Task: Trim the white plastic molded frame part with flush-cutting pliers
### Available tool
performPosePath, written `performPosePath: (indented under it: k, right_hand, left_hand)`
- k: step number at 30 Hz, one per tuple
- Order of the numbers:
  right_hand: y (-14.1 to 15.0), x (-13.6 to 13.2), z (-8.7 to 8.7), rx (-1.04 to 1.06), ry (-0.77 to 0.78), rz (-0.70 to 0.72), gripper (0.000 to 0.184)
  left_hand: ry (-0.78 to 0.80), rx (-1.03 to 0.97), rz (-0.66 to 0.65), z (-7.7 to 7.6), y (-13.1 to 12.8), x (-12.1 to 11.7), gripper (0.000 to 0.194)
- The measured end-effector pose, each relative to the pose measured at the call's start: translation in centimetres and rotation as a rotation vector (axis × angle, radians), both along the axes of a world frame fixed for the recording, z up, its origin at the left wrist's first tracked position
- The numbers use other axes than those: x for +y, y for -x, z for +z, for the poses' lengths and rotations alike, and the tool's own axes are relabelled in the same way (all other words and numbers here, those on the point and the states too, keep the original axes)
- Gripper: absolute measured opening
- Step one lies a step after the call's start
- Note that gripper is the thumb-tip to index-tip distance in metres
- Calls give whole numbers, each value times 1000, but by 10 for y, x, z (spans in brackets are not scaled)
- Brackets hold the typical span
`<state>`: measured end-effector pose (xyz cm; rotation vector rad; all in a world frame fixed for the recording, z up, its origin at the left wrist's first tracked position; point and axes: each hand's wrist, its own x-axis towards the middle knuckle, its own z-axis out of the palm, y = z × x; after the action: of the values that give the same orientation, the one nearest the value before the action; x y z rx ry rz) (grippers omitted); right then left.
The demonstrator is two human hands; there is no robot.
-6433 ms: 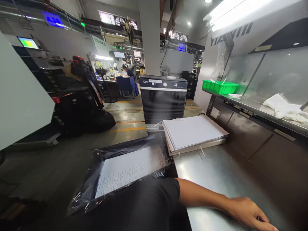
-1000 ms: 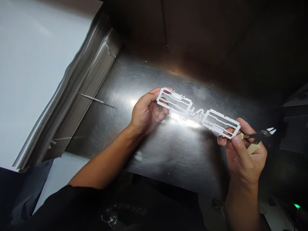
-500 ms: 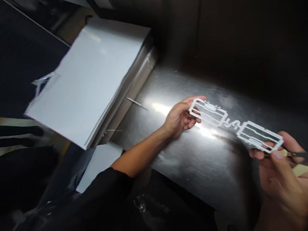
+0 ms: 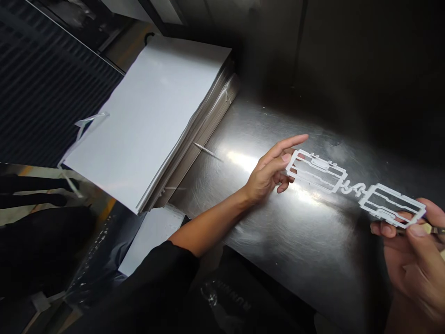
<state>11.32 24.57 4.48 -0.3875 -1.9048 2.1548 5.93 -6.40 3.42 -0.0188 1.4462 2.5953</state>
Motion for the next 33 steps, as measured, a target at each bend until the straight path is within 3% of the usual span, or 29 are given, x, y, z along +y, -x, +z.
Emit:
performPosePath:
  k: [6,11,17,21,33]
  right_hand:
    - [3,6,2,-52,108,83,61]
    - [4,12,-3,-16,61,64,65]
    - [5,12,-9,5,-61,52,66]
    - [4,9,-6,-14,-33,11,63]
    - [6,2,3,-85,41,34,54]
  left_hand:
    - [63,99,17,-2,-1,-2,49]
    - [71,147,-25,-2,1,-5,36]
    - [158,99,-60,-3,-1,1,57]
    - [190,-3,-49,4,-2,5,69]
    - [203,-74,-58,8,-3,6,71]
